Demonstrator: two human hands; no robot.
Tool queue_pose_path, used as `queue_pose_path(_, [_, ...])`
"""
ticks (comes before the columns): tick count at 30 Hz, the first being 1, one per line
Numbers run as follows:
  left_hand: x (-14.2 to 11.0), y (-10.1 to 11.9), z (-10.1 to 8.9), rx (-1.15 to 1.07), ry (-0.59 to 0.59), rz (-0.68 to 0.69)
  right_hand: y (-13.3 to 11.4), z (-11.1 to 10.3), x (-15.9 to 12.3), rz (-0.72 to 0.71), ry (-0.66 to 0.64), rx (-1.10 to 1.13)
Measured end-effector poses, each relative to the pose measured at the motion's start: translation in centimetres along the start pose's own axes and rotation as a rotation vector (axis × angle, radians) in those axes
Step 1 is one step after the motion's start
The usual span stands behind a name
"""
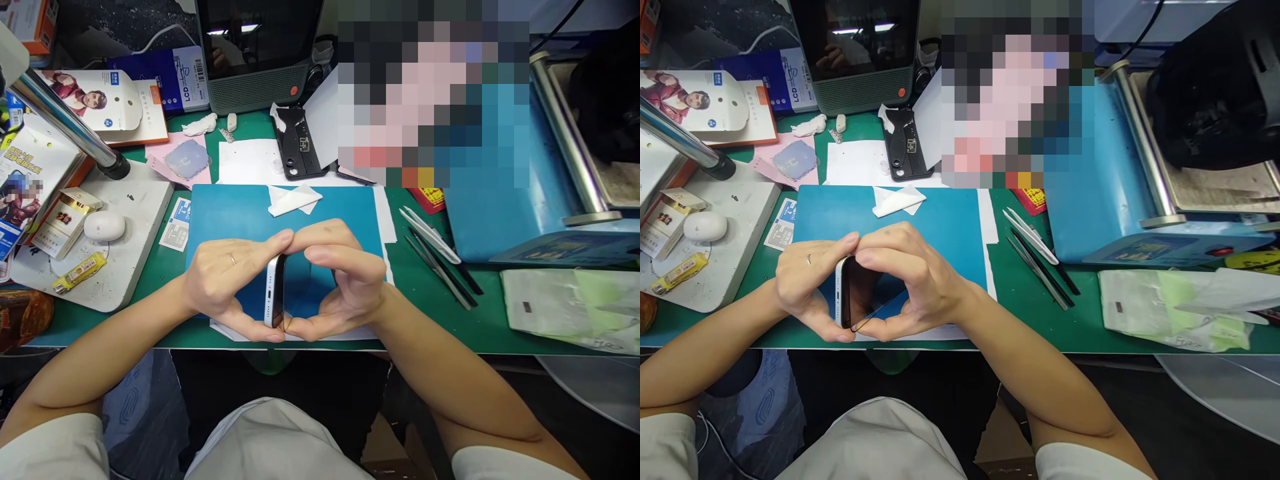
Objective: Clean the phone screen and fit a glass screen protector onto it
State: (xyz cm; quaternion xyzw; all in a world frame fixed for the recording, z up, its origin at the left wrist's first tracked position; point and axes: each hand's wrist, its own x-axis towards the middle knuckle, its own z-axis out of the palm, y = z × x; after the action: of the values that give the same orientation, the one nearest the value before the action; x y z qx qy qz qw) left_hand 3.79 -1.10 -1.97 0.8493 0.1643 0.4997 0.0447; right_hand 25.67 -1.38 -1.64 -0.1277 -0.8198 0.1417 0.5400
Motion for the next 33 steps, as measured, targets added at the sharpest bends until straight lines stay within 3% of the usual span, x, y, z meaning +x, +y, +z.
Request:
queue_pose_path(13, [-0.1,-0.1,-0.1,-0.071,-0.006,0.002,0.0,-0.2,0.2,0.002,-0.018,-0.04])
queue_pose_path(16, [-0.4,-0.3,-0.4,-0.112,-0.043,-0.041,0.8,-0.6,0.4,-0.049,0.046,-0.041])
queue_pose_path(19, [-0.6,-0.8,-1.0,-0.133,-0.062,-0.12,2.2,-1.8,0.5,-0.057,0.201,-0.101])
queue_pose_path(24, [-0.3,-2.0,-1.7,-0.131,-0.101,-0.195,4.3,-3.3,0.2,0.183,0.482,-0.362])
queue_pose_path(26, [-0.2,-2.3,-1.9,-0.171,-0.126,-0.263,4.7,-3.4,0.0,0.28,0.525,-0.394])
queue_pose_path(29, [-0.1,-2.5,-2.1,-0.259,-0.192,-0.341,4.8,-3.0,-0.5,0.437,0.43,-0.299])
queue_pose_path(33, [-0.1,-2.4,-2.6,-0.326,-0.342,-0.417,4.6,-1.8,-0.7,0.548,0.253,0.047])
